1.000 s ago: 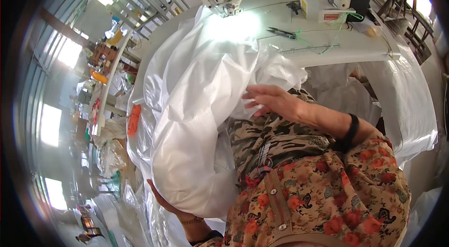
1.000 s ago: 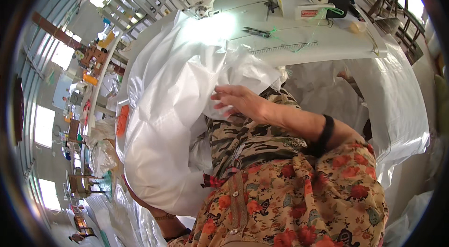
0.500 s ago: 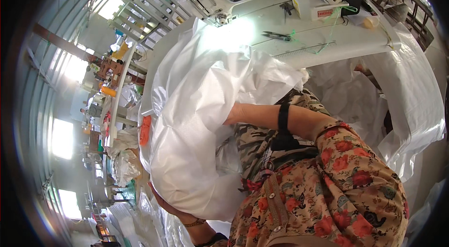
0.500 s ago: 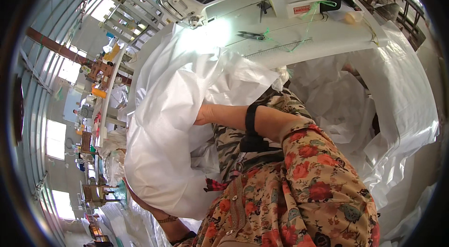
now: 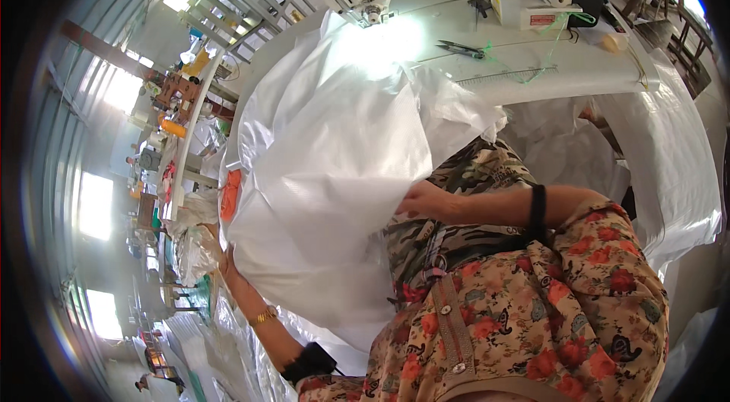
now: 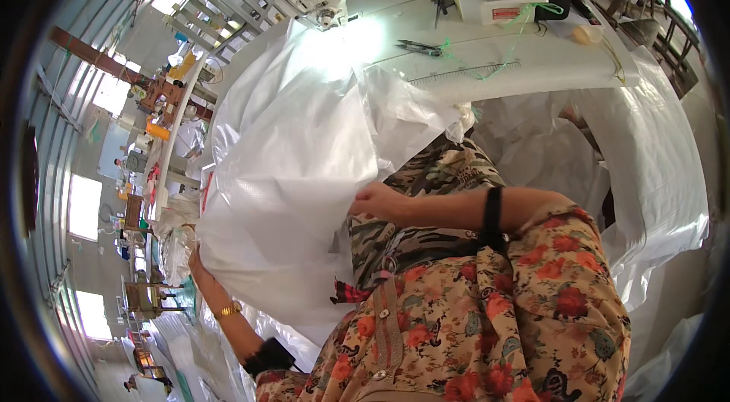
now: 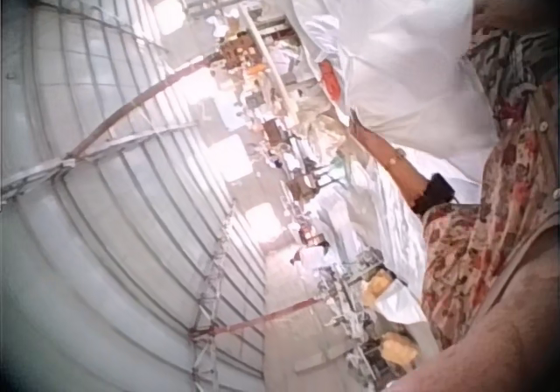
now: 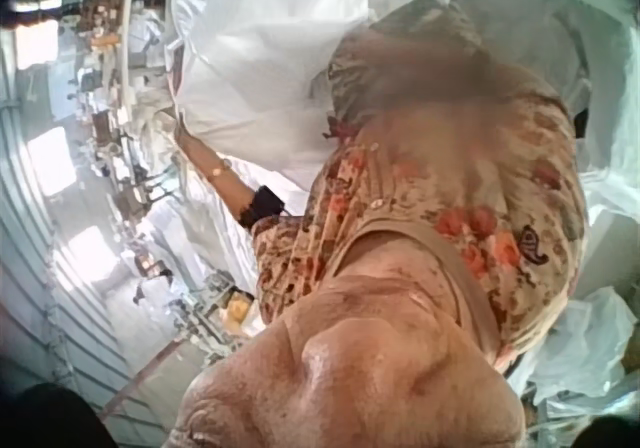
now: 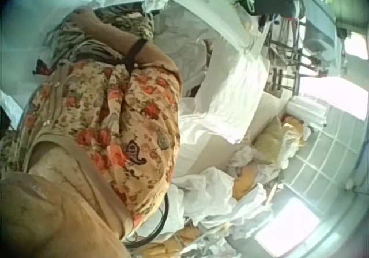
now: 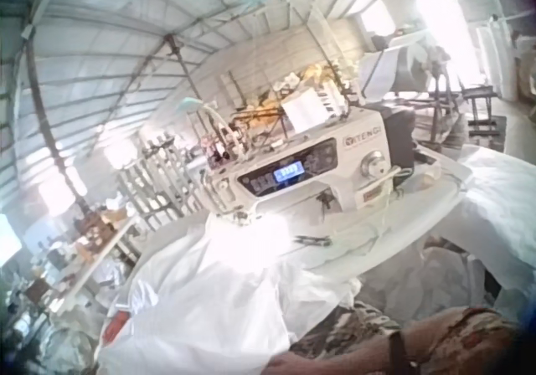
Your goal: Sewing large white plastic or fabric sheets using an industrial sewing machine.
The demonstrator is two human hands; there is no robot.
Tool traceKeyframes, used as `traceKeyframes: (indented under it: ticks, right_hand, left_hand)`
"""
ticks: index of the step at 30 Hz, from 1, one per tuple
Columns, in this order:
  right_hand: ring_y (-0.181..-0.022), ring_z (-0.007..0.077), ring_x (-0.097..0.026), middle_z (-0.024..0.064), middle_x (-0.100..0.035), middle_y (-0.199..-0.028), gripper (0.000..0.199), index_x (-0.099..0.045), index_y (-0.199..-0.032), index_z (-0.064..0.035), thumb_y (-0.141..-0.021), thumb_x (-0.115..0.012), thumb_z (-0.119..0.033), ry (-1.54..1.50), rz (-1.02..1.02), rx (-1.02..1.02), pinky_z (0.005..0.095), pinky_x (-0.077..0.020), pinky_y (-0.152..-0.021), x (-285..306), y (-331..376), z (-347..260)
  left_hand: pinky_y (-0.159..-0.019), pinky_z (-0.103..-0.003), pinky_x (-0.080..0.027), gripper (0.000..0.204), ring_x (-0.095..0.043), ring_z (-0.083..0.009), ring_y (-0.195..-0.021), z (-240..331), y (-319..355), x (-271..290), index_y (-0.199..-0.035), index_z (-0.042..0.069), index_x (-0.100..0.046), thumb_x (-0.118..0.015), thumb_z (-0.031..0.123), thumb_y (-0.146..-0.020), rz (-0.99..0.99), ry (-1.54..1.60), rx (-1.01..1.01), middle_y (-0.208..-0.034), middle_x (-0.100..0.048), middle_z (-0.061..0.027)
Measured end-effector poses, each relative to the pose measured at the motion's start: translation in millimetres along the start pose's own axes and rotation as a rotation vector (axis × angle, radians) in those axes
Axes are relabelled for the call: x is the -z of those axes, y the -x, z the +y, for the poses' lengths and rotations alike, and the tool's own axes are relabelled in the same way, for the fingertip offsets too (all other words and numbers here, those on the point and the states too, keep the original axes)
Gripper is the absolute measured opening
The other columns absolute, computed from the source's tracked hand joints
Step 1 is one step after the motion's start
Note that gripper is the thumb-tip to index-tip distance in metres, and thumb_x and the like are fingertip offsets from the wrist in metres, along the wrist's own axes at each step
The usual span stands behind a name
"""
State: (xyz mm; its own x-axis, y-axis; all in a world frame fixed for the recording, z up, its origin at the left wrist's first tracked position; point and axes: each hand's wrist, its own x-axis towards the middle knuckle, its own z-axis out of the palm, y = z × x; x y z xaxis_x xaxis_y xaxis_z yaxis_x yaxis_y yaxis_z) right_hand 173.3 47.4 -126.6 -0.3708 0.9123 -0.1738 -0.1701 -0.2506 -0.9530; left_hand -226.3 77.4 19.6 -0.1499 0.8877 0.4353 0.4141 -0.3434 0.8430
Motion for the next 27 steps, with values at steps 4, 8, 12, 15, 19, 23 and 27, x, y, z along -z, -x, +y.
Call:
traceKeyframes:
  ticks: [4, 8, 12, 15, 19, 23, 27]
  right_hand:
    - [-0.075, 0.022, -0.062, 0.0126, -0.064, -0.078, 0.024, -0.067, -0.092, 0.0017, -0.091, -0.059, -0.021, 0.346, -0.483, 0.548, 0.0331, -0.0479, -0.069, -33.5, 80.6, -36.8]
    - [-0.069, 0.0308, -0.06, 0.0138, -0.06, -0.072, 0.027, -0.063, -0.084, 0.0025, -0.092, -0.059, -0.022, 0.37, -0.521, 0.517, 0.0372, -0.0469, -0.065, -33.9, 92.0, -68.9]
    - [-0.066, 0.0351, -0.06, 0.0161, -0.059, -0.073, 0.021, -0.054, -0.092, 0.0024, -0.093, -0.055, -0.019, 0.56, -0.324, 0.509, 0.0422, -0.0463, -0.063, -52.1, 97.5, -84.3]
    - [-0.067, 0.0364, -0.06, 0.0184, -0.057, -0.069, 0.021, -0.051, -0.101, 0.0011, -0.092, -0.053, -0.018, 0.702, -0.291, 0.539, 0.0439, -0.047, -0.062, -65.8, 81.1, -78.4]
    - [-0.066, 0.0381, -0.06, 0.0192, -0.058, -0.066, 0.026, -0.053, -0.105, 0.0006, -0.09, -0.055, -0.021, 0.83, -0.349, 0.866, 0.0412, -0.0493, -0.06, -65.7, 69.4, -63.8]
    - [-0.071, 0.0244, -0.062, 0.0097, -0.064, -0.085, 0.031, -0.056, -0.108, -0.0006, -0.091, -0.058, -0.027, 0.555, 0.017, 0.228, 0.0321, -0.0497, -0.064, -15.7, 49.0, -39.0]
    - [-0.091, 0.0129, -0.056, 0.0012, -0.06, -0.101, 0.036, -0.056, -0.111, -0.0013, -0.093, -0.059, -0.032, -0.016, 0.415, 0.005, 0.0275, -0.0468, -0.075, 14.2, 24.9, -46.1]
  left_hand:
    - [-0.078, -0.033, -0.047, 0.019, -0.06, -0.0246, -0.092, -134.8, -43.8, 88.4, -0.104, 0.001, -0.066, -0.057, 0.007, -0.089, -0.425, -1.07, -0.086, -0.096, -0.065, -0.0092]
    - [-0.078, -0.039, -0.046, 0.018, -0.061, -0.0303, -0.095, -30.3, -50.5, -53.8, -0.103, 0.003, -0.066, -0.057, 0.011, -0.089, -0.259, -1.434, -0.256, -0.101, -0.066, -0.0118]
    - [-0.071, -0.029, -0.052, 0.012, -0.066, -0.022, -0.077, 86.1, 4.7, -122.0, -0.093, -0.001, -0.066, -0.065, 0.009, -0.086, -0.367, -0.503, -0.267, -0.089, -0.067, -0.0122]
    - [-0.069, -0.027, -0.053, 0.029, -0.067, -0.0177, -0.077, 95.2, 60.7, -147.5, -0.095, 0.0, -0.067, -0.076, 0.023, -0.08, -0.908, 0.018, -0.147, -0.083, -0.067, -0.0093]
    - [-0.06, -0.031, -0.049, 0.019, -0.062, -0.0242, -0.066, 101.9, 77.5, -160.0, -0.085, -0.001, -0.06, -0.07, 0.015, -0.081, -0.836, -0.4, -0.176, -0.075, -0.06, -0.014]
    - [-0.058, -0.029, -0.046, 0.007, -0.054, -0.0211, -0.06, 85.7, 75.6, -151.2, -0.087, -0.002, -0.058, -0.06, 0.003, -0.081, -0.747, -0.217, -0.143, -0.071, -0.056, -0.0128]
    - [-0.058, -0.022, -0.041, 0.01, -0.051, -0.0076, -0.065, 103.2, 70.4, -136.9, -0.094, -0.003, -0.061, -0.053, 0.002, -0.089, -0.585, 0.021, -0.037, -0.073, -0.058, -0.0019]
